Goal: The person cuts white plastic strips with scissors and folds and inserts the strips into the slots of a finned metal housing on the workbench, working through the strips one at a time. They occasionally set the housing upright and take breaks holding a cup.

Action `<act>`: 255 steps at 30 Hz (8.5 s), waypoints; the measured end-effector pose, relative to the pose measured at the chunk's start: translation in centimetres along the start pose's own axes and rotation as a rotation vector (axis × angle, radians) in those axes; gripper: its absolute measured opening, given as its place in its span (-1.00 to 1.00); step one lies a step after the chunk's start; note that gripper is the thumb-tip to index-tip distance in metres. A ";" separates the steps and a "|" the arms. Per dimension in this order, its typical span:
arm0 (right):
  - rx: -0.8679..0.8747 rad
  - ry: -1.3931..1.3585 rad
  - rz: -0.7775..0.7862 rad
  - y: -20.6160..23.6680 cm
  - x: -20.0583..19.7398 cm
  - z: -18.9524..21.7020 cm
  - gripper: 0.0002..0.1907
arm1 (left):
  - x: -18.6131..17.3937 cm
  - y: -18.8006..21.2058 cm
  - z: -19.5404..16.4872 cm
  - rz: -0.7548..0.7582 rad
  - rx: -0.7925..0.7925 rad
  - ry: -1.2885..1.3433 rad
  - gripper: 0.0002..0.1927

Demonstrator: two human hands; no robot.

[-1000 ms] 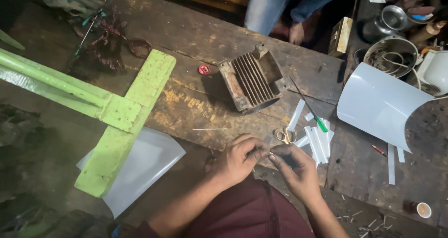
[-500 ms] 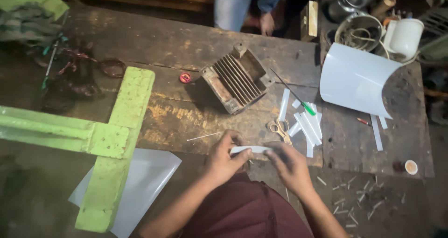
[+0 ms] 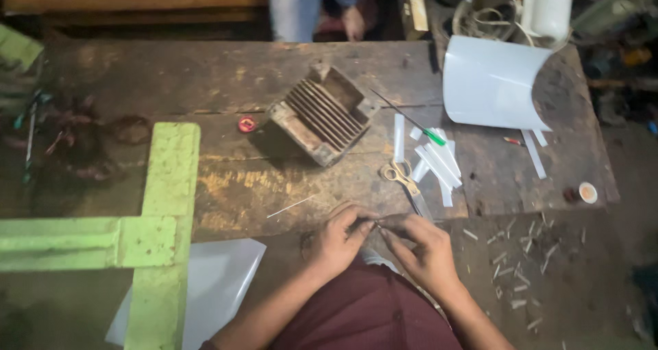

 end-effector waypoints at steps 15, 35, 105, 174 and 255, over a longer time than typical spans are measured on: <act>0.433 -0.500 -0.090 2.4 1.8 -8.5 -0.92 | 5.5 1.3 6.4 0.112 -0.312 0.504 -0.82; 0.014 0.401 -0.157 -4.6 0.6 -13.1 -0.52 | 8.5 -8.2 7.3 0.144 0.319 -0.592 -0.84; 0.459 0.329 0.086 -6.4 2.8 -20.1 -0.43 | 11.8 -7.2 11.7 0.270 0.285 -0.871 -0.60; 0.635 -0.645 -0.002 -0.1 7.1 -20.3 -0.64 | 4.6 -2.7 11.6 0.004 -0.478 -0.263 -0.74; -0.094 0.165 -0.087 -12.3 12.1 -14.9 -0.80 | -5.0 4.0 21.2 0.033 -0.676 -0.189 -0.69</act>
Point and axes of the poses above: each hand's wrist, its own y-axis away from the middle knuckle, its own x-axis out of the palm, z = x × y, the point moved 10 cm from there along -y, towards the middle knuckle, and after that the axes turned 3 degrees about -z, right-handed, at the moved point
